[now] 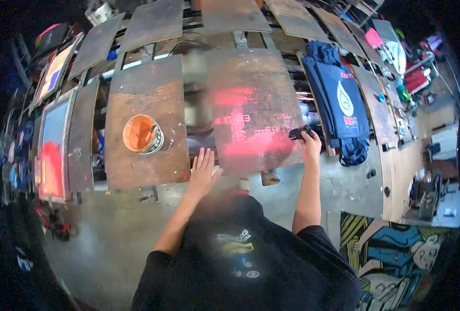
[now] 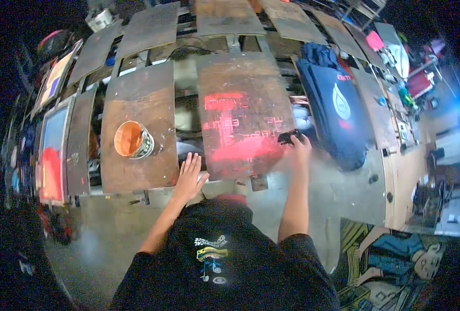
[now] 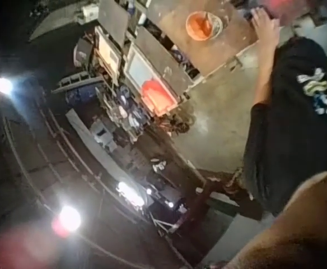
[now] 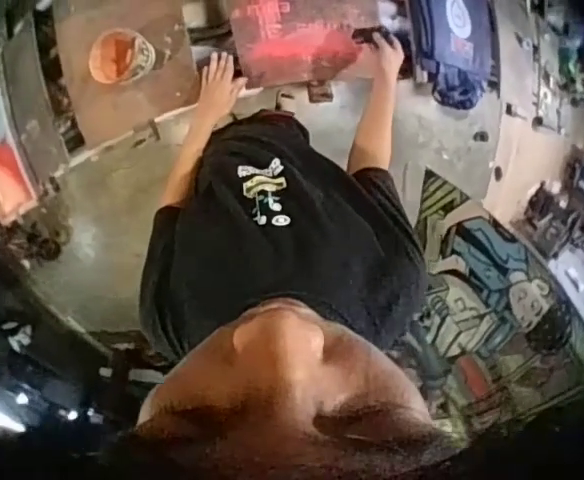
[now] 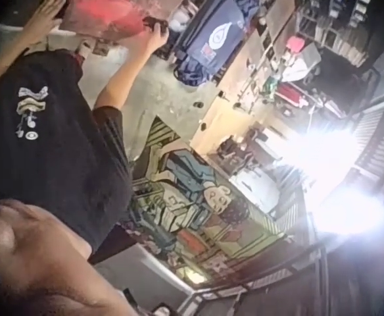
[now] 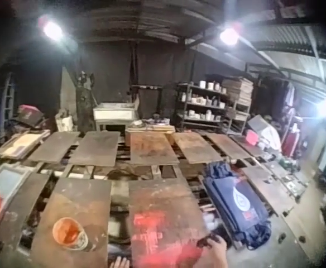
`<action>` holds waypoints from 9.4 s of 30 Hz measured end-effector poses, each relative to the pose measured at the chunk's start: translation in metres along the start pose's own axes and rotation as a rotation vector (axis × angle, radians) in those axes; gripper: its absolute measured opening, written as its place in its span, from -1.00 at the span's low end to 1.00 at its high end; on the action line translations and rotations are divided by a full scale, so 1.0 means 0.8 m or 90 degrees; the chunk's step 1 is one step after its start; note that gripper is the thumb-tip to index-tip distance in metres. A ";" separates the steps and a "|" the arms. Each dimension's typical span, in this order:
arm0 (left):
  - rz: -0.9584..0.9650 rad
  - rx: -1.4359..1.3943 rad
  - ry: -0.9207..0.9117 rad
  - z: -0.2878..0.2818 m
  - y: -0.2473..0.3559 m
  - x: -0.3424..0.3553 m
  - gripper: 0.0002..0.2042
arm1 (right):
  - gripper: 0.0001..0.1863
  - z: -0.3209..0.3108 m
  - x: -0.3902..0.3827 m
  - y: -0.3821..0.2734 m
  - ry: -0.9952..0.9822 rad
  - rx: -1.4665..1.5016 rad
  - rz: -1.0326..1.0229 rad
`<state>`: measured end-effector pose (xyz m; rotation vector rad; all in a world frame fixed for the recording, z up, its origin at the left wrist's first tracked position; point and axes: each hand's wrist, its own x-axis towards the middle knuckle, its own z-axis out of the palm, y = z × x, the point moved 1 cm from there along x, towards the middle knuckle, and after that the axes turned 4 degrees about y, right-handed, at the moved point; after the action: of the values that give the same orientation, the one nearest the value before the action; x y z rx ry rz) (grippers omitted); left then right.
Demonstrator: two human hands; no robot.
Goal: Preparing screen printing frames and handling printed garments at a workstation.
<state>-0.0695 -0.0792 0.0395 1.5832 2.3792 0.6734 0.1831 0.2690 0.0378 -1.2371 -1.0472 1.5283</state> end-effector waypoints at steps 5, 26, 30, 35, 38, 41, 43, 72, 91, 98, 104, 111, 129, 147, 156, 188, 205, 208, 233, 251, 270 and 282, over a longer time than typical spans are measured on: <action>0.090 -0.064 -0.043 -0.006 0.009 0.007 -0.35 | -0.55 -0.013 0.001 0.070 0.202 -0.423 -0.259; -0.046 -0.315 0.336 -0.132 -0.039 -0.051 -0.63 | -0.66 0.310 -0.170 0.102 -0.284 0.098 0.186; -0.098 -0.298 0.367 -0.136 -0.050 -0.080 -0.63 | -0.45 0.420 -0.181 0.058 -0.366 0.316 0.238; -0.112 -0.335 0.432 -0.157 -0.045 -0.092 -0.65 | -0.09 0.466 -0.208 0.020 -0.446 0.266 0.329; -0.096 -0.335 0.435 -0.189 -0.029 -0.088 -0.66 | 0.12 0.432 -0.288 -0.034 -0.792 0.456 0.396; 0.059 -0.366 0.424 -0.234 0.014 -0.052 -0.65 | 0.30 0.391 -0.317 -0.052 -0.926 0.445 0.236; 0.140 -0.486 0.375 -0.256 0.046 -0.034 -0.63 | 0.35 0.372 -0.342 -0.066 -0.916 0.448 0.227; 0.243 -0.831 -0.113 0.075 0.426 0.080 -0.76 | -0.32 -0.105 -0.222 -0.085 -0.687 0.465 0.209; -0.065 -0.918 -0.166 0.174 0.603 0.152 -0.82 | -0.61 -0.352 -0.056 -0.131 -0.230 0.362 0.156; -0.028 -0.794 -0.142 0.215 0.616 0.278 -0.73 | -0.81 -0.403 0.071 -0.166 0.009 0.393 0.093; 0.225 -0.338 0.168 0.245 0.625 0.362 -0.86 | -0.82 -0.406 0.152 -0.212 0.129 0.396 0.095; 0.150 -0.195 0.124 0.284 0.625 0.397 -0.57 | -0.74 -0.390 0.199 -0.224 0.153 0.265 0.055; -0.123 -0.145 0.187 0.288 0.683 0.431 -0.90 | -0.81 -0.439 0.419 -0.287 -0.076 0.129 -0.036; -0.207 -0.098 0.385 0.256 0.705 0.498 -0.80 | -0.90 -0.438 0.381 -0.364 -0.226 -0.245 -0.525; -0.238 -0.255 0.365 0.237 0.621 0.545 -0.81 | -0.80 -0.417 0.366 -0.342 -0.328 -0.352 -0.644; 0.172 -0.043 0.209 0.297 0.841 0.460 -0.89 | -0.60 -0.452 0.443 -0.302 -0.247 0.041 0.035; -0.215 -1.160 0.157 0.222 0.799 0.427 -0.41 | -0.47 -0.432 0.283 -0.398 -0.672 -0.514 -0.767; -0.314 -1.216 0.107 0.231 0.774 0.407 -0.52 | -0.42 -0.445 0.271 -0.367 -0.721 -0.535 -0.778; -0.156 -0.144 0.572 0.121 0.799 0.232 -0.68 | -0.77 -0.435 0.282 -0.273 -0.211 0.413 0.382; -0.512 -0.870 0.019 0.345 0.627 -0.029 -0.38 | -0.90 -0.389 -0.030 -0.247 -0.376 0.291 0.442; -0.668 -0.950 0.567 0.281 0.481 -0.213 -0.73 | -0.72 -0.268 -0.097 -0.267 -0.645 0.155 0.296; -0.271 -1.049 1.022 0.055 0.406 -0.219 -0.67 | -0.63 -0.061 -0.031 -0.187 -0.616 0.080 0.303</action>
<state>0.2850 -0.1238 0.1424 -0.4521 1.0661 3.0988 0.2524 0.2871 0.1799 -0.6376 -1.2436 2.6470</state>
